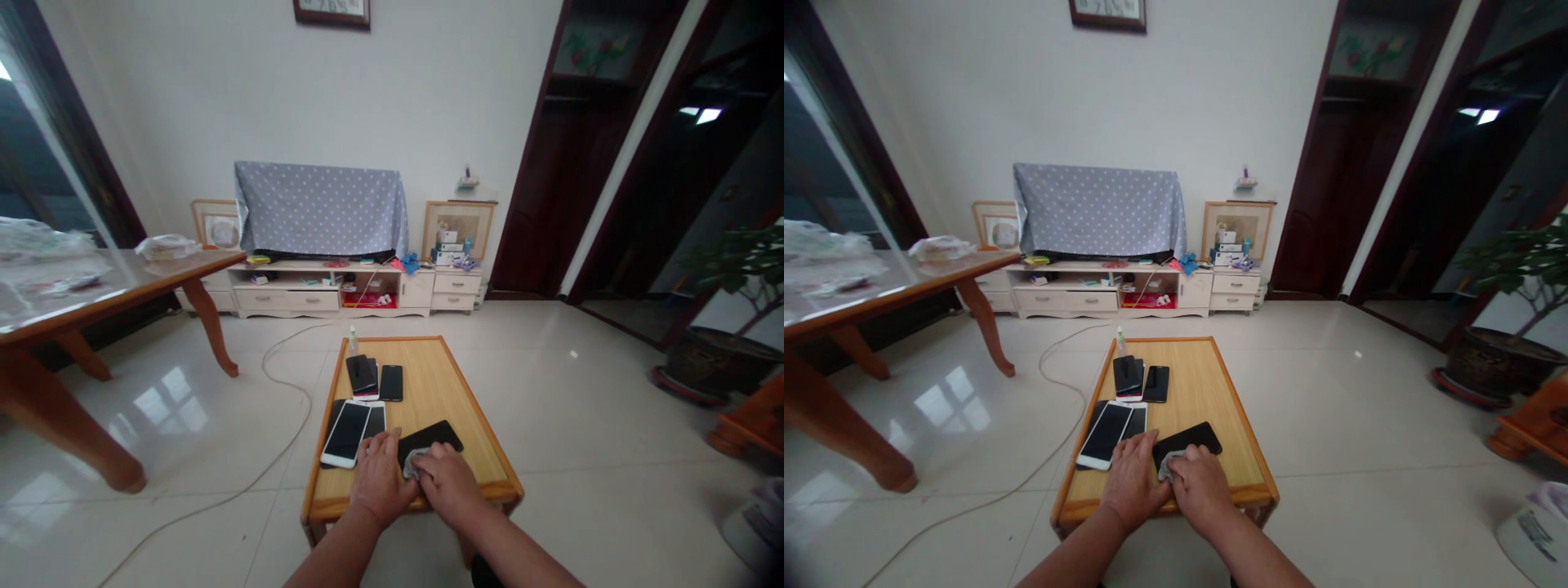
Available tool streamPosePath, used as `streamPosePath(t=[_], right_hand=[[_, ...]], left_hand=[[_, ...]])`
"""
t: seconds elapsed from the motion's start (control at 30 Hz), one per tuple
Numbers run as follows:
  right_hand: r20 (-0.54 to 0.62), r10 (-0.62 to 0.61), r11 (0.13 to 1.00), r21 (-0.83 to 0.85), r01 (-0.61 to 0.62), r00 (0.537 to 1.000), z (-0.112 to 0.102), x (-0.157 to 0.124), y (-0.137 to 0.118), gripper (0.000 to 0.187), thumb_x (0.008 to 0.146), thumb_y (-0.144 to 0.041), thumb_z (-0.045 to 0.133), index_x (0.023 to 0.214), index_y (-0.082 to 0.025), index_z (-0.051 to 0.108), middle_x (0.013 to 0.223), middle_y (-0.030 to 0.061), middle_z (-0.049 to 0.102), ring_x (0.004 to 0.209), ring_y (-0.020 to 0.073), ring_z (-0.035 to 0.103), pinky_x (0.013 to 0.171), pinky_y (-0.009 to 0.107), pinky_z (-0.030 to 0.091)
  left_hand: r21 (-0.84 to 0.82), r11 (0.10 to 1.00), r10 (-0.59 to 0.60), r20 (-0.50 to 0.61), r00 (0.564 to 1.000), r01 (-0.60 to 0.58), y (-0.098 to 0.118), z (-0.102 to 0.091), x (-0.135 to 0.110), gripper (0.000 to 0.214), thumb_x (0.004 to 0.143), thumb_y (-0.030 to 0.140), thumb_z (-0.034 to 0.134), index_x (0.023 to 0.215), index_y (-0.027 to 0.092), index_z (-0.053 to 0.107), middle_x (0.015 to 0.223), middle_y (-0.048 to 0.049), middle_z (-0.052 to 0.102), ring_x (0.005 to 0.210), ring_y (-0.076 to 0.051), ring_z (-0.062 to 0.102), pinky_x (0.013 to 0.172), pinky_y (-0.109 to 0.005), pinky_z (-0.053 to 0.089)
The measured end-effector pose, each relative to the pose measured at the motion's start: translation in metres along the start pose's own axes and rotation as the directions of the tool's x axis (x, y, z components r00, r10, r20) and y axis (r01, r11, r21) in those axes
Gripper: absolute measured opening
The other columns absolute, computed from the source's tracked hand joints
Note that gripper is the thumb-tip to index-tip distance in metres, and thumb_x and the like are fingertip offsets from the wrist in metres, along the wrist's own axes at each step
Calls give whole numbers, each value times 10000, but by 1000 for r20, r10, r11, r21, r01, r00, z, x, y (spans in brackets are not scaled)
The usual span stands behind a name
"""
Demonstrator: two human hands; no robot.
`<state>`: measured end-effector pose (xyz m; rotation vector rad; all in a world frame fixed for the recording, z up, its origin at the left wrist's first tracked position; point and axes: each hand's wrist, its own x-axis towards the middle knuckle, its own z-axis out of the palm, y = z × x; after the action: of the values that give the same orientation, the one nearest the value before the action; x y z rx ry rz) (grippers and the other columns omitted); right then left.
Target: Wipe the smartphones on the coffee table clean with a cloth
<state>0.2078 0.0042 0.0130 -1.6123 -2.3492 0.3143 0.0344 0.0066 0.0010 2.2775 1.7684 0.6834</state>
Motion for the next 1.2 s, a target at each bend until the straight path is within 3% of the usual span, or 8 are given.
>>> streamPosePath(t=[0.17,0.3,0.4,0.53,0.77,1.03,1.2], right_hand=[[97,27,997,-78,-20,995,-2,13,-10,331,923,-281,462,1124,-321,722,998,38,716,888,210,615,761,303,372],[-2,106,992,-73,-106,994,-2,28,-17,302,942,-288,456,1020,-295,748,1009,49,691,935,213,596,754,297,373],[-82,95,994,-52,-99,992,-3,29,-17,232,912,-259,516,947,-266,745,1042,50,671,1029,219,551,830,296,371],[-38,32,999,-6,-33,999,-3,20,-11,203,883,-213,542,908,-262,737,988,32,664,1006,201,533,852,283,358],[16,19,999,44,-19,1000,0,18,-3,212,894,-252,554,857,-296,758,887,10,648,922,172,545,737,258,343],[-81,151,989,8,-151,985,10,51,-26,238,945,-329,545,828,-239,732,948,52,662,969,198,542,781,293,338],[-141,110,994,-5,-112,984,12,44,-32,256,966,-310,502,844,-228,712,975,63,684,1007,231,523,829,348,314]], left_hand=[[-11,1000,15,-37,999,-16,-2,4,0,773,739,437,604,1427,135,423,1322,-137,607,1297,-298,464,1140,-452,214],[-12,999,33,-41,999,-33,-3,5,0,764,752,435,597,1433,143,410,1346,-134,593,1299,-295,466,1137,-451,220],[-5,1000,30,-45,999,-30,-4,6,-1,776,737,421,610,1433,146,405,1353,-133,586,1310,-294,458,1140,-449,219],[3,1000,12,-71,997,-12,-4,7,0,751,754,436,596,1427,155,414,1355,-137,579,1323,-294,445,1142,-454,215],[20,1000,-18,-88,996,20,-4,9,1,765,752,466,594,1427,151,419,1278,-141,609,1257,-304,485,1146,-481,193],[37,999,-26,-68,997,28,-6,10,1,813,725,413,603,1456,134,381,1313,-156,577,1260,-303,475,1146,-461,197],[43,998,-32,-64,997,34,-3,8,1,740,752,337,566,1446,150,391,1274,-142,600,1227,-283,498,1147,-456,192]])
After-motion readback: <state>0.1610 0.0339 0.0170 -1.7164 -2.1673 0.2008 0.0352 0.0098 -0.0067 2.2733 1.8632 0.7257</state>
